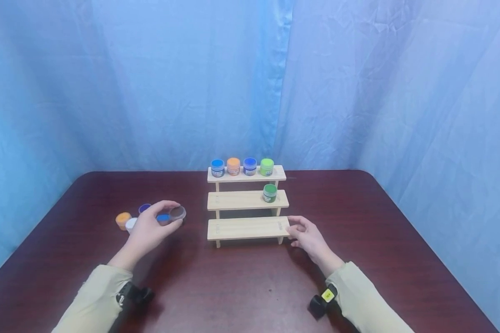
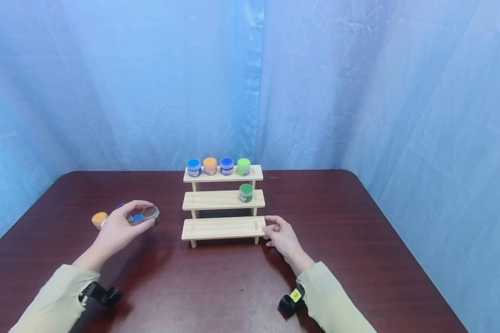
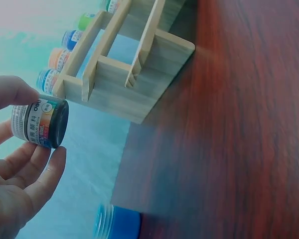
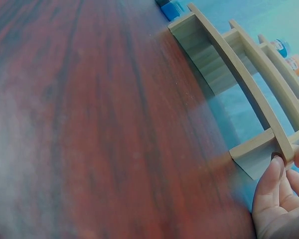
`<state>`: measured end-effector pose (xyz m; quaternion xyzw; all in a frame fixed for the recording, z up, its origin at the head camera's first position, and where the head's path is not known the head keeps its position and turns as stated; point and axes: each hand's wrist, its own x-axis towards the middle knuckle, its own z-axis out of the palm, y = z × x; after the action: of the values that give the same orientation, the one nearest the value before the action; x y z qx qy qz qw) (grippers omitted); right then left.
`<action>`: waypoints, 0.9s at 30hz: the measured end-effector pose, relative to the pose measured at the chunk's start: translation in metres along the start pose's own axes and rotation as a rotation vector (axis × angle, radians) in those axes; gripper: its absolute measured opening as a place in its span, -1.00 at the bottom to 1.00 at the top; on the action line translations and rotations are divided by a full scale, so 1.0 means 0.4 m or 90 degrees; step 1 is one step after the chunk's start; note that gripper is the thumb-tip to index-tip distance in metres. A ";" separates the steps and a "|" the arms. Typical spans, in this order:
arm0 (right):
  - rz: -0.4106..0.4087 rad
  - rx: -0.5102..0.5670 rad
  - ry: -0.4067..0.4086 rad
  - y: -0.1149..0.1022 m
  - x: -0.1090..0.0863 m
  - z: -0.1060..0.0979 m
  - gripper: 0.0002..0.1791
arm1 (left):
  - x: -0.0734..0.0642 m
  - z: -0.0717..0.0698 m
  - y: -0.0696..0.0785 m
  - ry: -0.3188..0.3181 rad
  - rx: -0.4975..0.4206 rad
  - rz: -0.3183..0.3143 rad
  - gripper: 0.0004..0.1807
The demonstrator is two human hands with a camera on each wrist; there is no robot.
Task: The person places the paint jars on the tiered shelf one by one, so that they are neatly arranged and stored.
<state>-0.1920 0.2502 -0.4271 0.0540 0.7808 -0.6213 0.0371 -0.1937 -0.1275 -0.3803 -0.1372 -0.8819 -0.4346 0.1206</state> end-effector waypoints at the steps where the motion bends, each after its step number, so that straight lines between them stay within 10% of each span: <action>1: 0.000 0.001 0.000 0.000 0.001 0.000 -0.56 | 0.003 0.002 0.003 0.000 -0.001 0.002 -0.60; 27: 0.003 -0.004 0.000 -0.005 -0.001 0.001 -0.55 | 0.079 0.052 0.104 0.007 -0.079 0.027 -0.59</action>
<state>-0.1917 0.2492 -0.4253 0.0555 0.7826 -0.6188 0.0388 -0.2106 -0.0823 -0.3516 -0.1604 -0.8493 -0.4870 0.1260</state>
